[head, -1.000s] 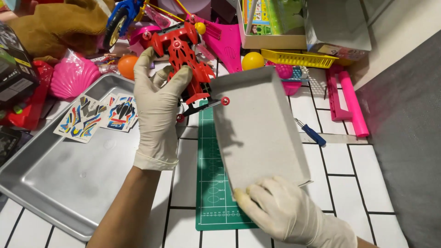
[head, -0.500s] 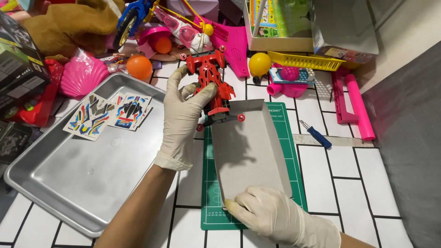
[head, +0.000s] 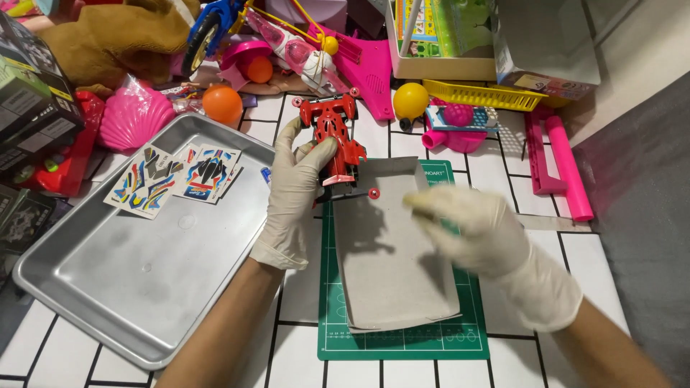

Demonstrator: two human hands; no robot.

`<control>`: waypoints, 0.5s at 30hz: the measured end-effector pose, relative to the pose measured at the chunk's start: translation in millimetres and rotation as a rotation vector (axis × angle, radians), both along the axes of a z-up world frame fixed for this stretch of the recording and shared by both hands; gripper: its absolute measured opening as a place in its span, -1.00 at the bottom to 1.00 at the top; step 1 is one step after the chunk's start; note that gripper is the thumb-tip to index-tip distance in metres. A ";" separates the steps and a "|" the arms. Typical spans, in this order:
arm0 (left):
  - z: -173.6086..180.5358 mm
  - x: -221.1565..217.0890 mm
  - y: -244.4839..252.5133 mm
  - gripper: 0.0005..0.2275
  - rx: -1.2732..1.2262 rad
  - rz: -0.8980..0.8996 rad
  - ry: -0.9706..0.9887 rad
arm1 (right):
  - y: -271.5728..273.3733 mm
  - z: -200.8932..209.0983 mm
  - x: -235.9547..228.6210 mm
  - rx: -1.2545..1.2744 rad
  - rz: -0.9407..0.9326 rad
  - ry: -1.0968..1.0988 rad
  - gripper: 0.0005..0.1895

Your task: The person uses a screwdriver to tighten screws on a red toy car chassis placed on a green cutting mat. They then place the car into a cardboard box, add sticker sheets, and close the box. Finally, they pick up a second toy car box and place it on the mat.

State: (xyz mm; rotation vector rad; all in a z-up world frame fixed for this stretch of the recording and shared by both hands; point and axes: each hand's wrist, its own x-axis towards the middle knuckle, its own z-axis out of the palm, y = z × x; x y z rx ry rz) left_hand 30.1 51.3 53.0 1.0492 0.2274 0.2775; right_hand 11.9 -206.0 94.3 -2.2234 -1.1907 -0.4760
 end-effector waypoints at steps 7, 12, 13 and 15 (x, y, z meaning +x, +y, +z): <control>15.4 -13.2 -13.8 -0.25 -0.111 -0.022 0.022 | 9.1 -14.5 146.1 -0.214 -0.234 0.022 -0.76; 28.1 -26.4 -16.7 -0.25 -0.087 -0.103 0.038 | 29.8 -35.7 173.8 -0.604 -0.455 -0.066 -0.74; 28.7 -27.4 -16.2 -0.25 -0.089 -0.097 0.042 | 34.5 -38.1 177.9 -0.607 -0.447 -0.064 -0.74; 29.5 -29.7 -16.8 -0.26 -0.086 -0.106 0.018 | 41.7 -43.0 184.8 -0.751 -0.499 -0.170 -0.78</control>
